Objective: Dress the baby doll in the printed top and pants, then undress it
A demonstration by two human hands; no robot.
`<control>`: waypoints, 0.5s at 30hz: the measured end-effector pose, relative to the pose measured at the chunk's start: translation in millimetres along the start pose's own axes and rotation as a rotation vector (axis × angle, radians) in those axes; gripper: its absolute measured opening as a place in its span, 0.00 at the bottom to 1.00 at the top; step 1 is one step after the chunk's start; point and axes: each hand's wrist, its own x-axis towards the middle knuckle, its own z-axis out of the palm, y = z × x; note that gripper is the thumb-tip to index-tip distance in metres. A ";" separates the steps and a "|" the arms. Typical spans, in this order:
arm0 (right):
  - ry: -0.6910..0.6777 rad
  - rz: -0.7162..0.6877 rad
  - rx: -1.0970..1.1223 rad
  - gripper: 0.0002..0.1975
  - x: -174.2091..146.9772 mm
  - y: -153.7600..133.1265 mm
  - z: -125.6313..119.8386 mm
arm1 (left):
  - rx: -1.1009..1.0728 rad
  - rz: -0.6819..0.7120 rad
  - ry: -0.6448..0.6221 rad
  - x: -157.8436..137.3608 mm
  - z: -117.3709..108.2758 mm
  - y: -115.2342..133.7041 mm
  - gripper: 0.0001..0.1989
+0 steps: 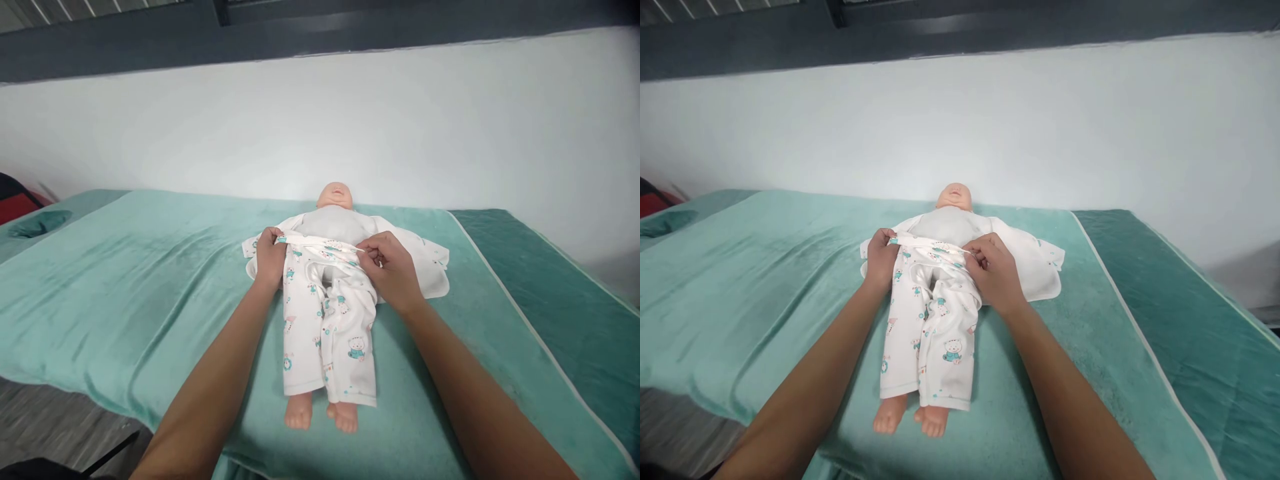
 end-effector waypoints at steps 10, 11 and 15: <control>-0.092 0.308 0.310 0.06 6.6 11.6 -9.9 | 0.030 -0.055 -0.175 4.0 -1.2 2.4 0.12; -0.180 0.275 0.283 0.07 4.6 4.8 -6.3 | 0.025 -0.079 -0.194 1.4 -2.7 3.1 0.12; -0.317 0.234 0.184 0.10 1.3 -10.0 -4.3 | -0.054 -0.182 -0.310 -7.7 -9.2 8.2 0.10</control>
